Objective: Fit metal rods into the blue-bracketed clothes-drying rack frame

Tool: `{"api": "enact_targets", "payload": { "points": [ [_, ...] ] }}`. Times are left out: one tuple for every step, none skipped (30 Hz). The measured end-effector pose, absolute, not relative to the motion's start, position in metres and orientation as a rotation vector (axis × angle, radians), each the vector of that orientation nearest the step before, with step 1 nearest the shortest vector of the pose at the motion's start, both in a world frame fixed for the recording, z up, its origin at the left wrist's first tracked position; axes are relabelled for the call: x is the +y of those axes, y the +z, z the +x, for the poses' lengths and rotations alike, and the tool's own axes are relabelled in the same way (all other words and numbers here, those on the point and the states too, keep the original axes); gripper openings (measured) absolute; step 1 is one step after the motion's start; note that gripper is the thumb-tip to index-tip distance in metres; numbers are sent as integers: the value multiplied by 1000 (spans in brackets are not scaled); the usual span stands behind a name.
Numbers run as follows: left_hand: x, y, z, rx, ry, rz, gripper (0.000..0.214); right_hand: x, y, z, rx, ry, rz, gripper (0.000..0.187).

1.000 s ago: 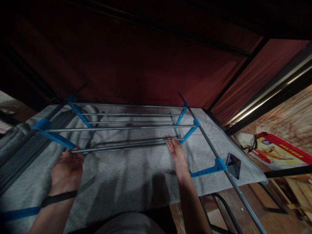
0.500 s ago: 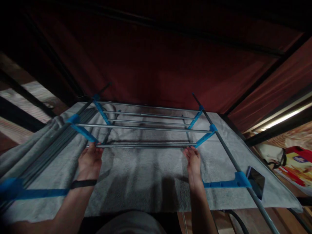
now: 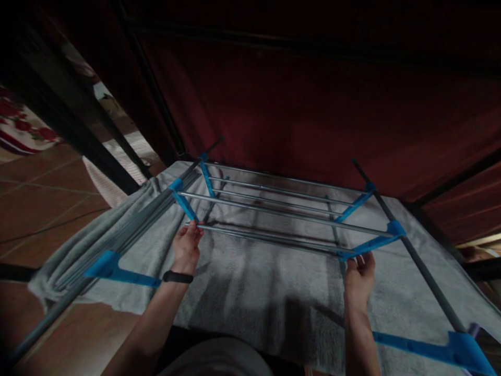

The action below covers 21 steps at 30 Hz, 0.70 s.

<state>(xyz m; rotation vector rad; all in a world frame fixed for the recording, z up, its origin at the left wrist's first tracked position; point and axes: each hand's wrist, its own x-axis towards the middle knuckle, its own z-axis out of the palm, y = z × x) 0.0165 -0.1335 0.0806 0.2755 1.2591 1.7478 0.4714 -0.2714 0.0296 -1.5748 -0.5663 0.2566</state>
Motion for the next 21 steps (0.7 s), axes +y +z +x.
{"api": "enact_targets", "payload": {
  "points": [
    [-133, 79, 17, 1261, 1757, 293, 27, -272, 28, 472, -573, 257, -1579, 73],
    [-133, 77, 17, 1262, 1763, 312, 27, -273, 27, 473, -574, 256, -1584, 72],
    [-133, 76, 18, 1262, 1769, 329, 28, -274, 26, 473, -572, 254, -1588, 71],
    [-132, 74, 18, 1261, 1773, 342, 28, -274, 26, 473, -568, 253, -1593, 70],
    [-132, 73, 18, 1260, 1774, 350, 28, -275, 26, 473, -564, 251, -1595, 69],
    [-131, 73, 18, 1260, 1773, 353, 28, -275, 26, 473, -563, 246, -1600, 68],
    [-131, 72, 18, 1261, 1770, 348, 28, -276, 26, 473, -565, 238, -1607, 68],
    [-130, 73, 18, 1260, 1765, 342, 28, -276, 26, 472, -568, 229, -1617, 68],
    [-129, 73, 18, 1261, 1757, 335, 29, -276, 27, 472, -571, 221, -1628, 69],
    [-129, 74, 19, 1260, 1749, 330, 30, -275, 27, 472, -573, 218, -1636, 69],
    [-128, 75, 19, 1261, 1741, 327, 30, -275, 27, 471, -570, 216, -1640, 69],
    [-128, 76, 19, 1265, 1732, 325, 29, -274, 27, 471, -562, 215, -1638, 69],
    [-128, 77, 20, 1276, 1729, 317, 29, -273, 27, 471, -552, 215, -1633, 69],
    [-128, 78, 20, 1289, 1729, 307, 28, -273, 27, 471, -545, 213, -1629, 70],
    [-128, 79, 21, 1301, 1730, 294, 26, -272, 27, 471, -541, 208, -1628, 70],
    [-128, 80, 22, 1311, 1731, 284, 25, -271, 26, 471, -539, 199, -1632, 71],
    [-128, 80, 22, 1317, 1729, 279, 24, -270, 26, 472, -536, 187, -1640, 71],
    [-128, 80, 23, 1319, 1726, 280, 23, -270, 25, 473, -533, 177, -1651, 72],
    [-128, 80, 22, 1316, 1721, 288, 21, -270, 24, 474, -530, 167, -1662, 71],
    [-128, 80, 22, 1311, 1713, 298, 20, -269, 23, 475, -528, 160, -1671, 71],
    [-128, 80, 21, 1307, 1707, 302, 19, -269, 22, 476, -529, 158, -1674, 71]
  ]
}}
